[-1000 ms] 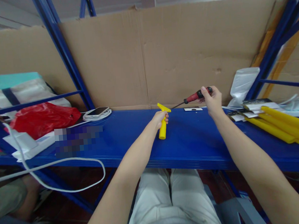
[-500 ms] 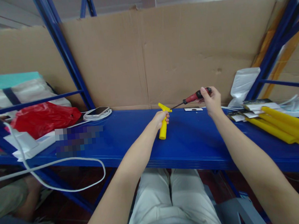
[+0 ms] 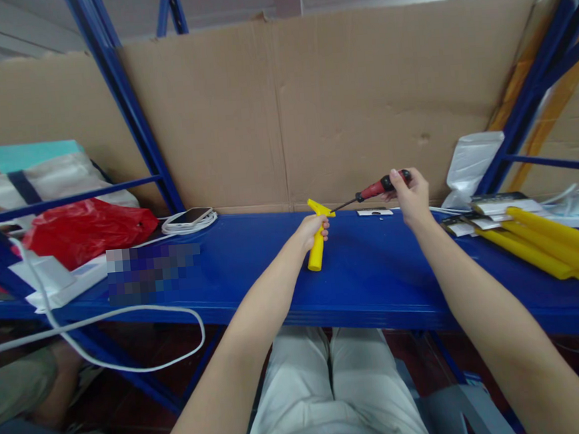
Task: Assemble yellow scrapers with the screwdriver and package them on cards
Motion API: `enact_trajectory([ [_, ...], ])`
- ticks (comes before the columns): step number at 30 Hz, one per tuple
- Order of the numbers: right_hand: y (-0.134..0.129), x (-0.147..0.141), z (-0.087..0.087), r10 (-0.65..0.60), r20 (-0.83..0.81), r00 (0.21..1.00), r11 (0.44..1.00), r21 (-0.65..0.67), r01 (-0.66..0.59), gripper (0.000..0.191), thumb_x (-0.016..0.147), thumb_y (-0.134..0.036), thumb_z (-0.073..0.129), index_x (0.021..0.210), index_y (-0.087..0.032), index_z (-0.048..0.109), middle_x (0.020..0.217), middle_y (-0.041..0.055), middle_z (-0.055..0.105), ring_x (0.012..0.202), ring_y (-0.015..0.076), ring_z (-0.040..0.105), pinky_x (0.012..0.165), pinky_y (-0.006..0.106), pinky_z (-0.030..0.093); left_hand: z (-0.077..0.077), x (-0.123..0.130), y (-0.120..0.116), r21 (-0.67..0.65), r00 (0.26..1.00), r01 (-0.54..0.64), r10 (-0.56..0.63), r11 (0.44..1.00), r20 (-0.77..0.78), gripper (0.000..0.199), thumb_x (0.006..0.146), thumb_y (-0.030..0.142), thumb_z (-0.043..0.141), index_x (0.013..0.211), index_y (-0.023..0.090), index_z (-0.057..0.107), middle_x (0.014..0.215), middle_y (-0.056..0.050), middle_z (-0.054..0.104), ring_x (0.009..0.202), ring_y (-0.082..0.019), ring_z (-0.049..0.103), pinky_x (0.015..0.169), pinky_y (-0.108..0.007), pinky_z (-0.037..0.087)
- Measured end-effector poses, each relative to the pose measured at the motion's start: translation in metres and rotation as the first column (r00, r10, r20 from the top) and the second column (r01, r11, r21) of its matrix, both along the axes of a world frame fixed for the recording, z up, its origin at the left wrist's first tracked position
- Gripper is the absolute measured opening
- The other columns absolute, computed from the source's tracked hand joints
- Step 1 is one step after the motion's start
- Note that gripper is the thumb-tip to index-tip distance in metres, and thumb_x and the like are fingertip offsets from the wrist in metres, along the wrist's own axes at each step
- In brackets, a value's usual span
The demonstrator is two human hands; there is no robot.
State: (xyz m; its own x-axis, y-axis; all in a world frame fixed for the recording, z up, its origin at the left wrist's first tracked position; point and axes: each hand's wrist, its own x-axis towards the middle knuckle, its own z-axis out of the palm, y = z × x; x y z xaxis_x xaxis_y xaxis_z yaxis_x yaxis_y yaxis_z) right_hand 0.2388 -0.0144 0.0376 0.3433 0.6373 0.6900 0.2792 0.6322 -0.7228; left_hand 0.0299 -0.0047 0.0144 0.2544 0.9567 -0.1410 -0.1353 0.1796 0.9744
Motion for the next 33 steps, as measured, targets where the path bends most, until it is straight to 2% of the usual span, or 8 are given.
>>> enact_trajectory([
  [8,0.003,0.008,-0.003,0.039,0.029,0.999,0.998,0.040,-0.040,0.043,0.070,-0.060,0.063,0.089,-0.025,0.047,0.073,-0.0018,0.053,0.052,0.0124,0.055,0.043,0.026,0.043,-0.002,-0.002,0.004,0.004,1.000,0.013,-0.013,1.000,0.016,0.020,0.083,0.003,0.039,0.071,0.019,0.040,0.046,0.009,0.036,0.030,-0.003,0.029,0.037,-0.017,0.024],
  [13,0.003,0.007,-0.005,0.012,0.046,0.999,1.000,0.027,-0.013,0.046,0.071,-0.061,0.061,0.095,-0.025,0.046,0.077,-0.0014,0.053,0.050,0.0104,0.054,0.042,0.024,0.042,-0.002,-0.003,0.004,-0.009,0.999,0.007,-0.007,1.000,0.033,0.019,0.082,0.004,0.043,0.071,0.019,0.040,0.046,0.010,0.037,0.030,-0.003,0.028,0.037,-0.016,0.024],
  [18,0.001,0.005,-0.003,-0.011,0.017,1.000,0.999,0.042,0.010,0.048,0.070,-0.059,0.065,0.098,-0.025,0.047,0.070,-0.0037,0.051,0.042,0.0088,0.048,0.038,0.024,0.038,-0.002,-0.003,0.003,-0.011,1.000,0.005,-0.005,1.000,0.027,0.018,0.082,0.004,0.042,0.072,0.019,0.040,0.046,0.010,0.036,0.030,-0.003,0.028,0.036,-0.017,0.024],
  [23,-0.002,0.002,0.000,-0.043,-0.034,0.998,0.999,0.015,0.044,0.048,0.067,-0.062,0.067,0.090,-0.024,0.050,0.057,-0.0064,0.047,0.037,0.0091,0.045,0.035,0.024,0.037,-0.001,-0.003,0.003,-0.010,1.000,0.008,-0.008,1.000,0.015,0.019,0.082,0.004,0.041,0.072,0.019,0.040,0.046,0.009,0.036,0.030,-0.003,0.028,0.037,-0.017,0.024],
  [28,-0.003,0.004,0.004,0.077,-0.090,0.993,0.996,-0.037,-0.081,0.048,0.069,-0.065,0.063,0.089,-0.023,0.052,0.045,-0.0093,0.043,0.035,0.0105,0.047,0.037,0.024,0.040,-0.001,-0.003,0.002,-0.001,1.000,-0.003,0.003,1.000,0.004,0.019,0.082,0.003,0.039,0.071,0.019,0.040,0.046,0.009,0.036,0.030,-0.004,0.028,0.037,-0.017,0.024],
  [33,-0.004,0.006,0.006,0.181,-0.125,0.975,0.975,-0.105,-0.195,0.045,0.074,-0.063,0.060,0.090,-0.023,0.048,0.049,-0.0083,0.051,0.039,0.0101,0.052,0.040,0.021,0.041,-0.003,-0.003,0.004,0.002,1.000,-0.006,0.006,1.000,0.025,0.020,0.082,0.004,0.040,0.070,0.019,0.039,0.046,0.009,0.037,0.030,-0.003,0.028,0.036,-0.016,0.024],
])
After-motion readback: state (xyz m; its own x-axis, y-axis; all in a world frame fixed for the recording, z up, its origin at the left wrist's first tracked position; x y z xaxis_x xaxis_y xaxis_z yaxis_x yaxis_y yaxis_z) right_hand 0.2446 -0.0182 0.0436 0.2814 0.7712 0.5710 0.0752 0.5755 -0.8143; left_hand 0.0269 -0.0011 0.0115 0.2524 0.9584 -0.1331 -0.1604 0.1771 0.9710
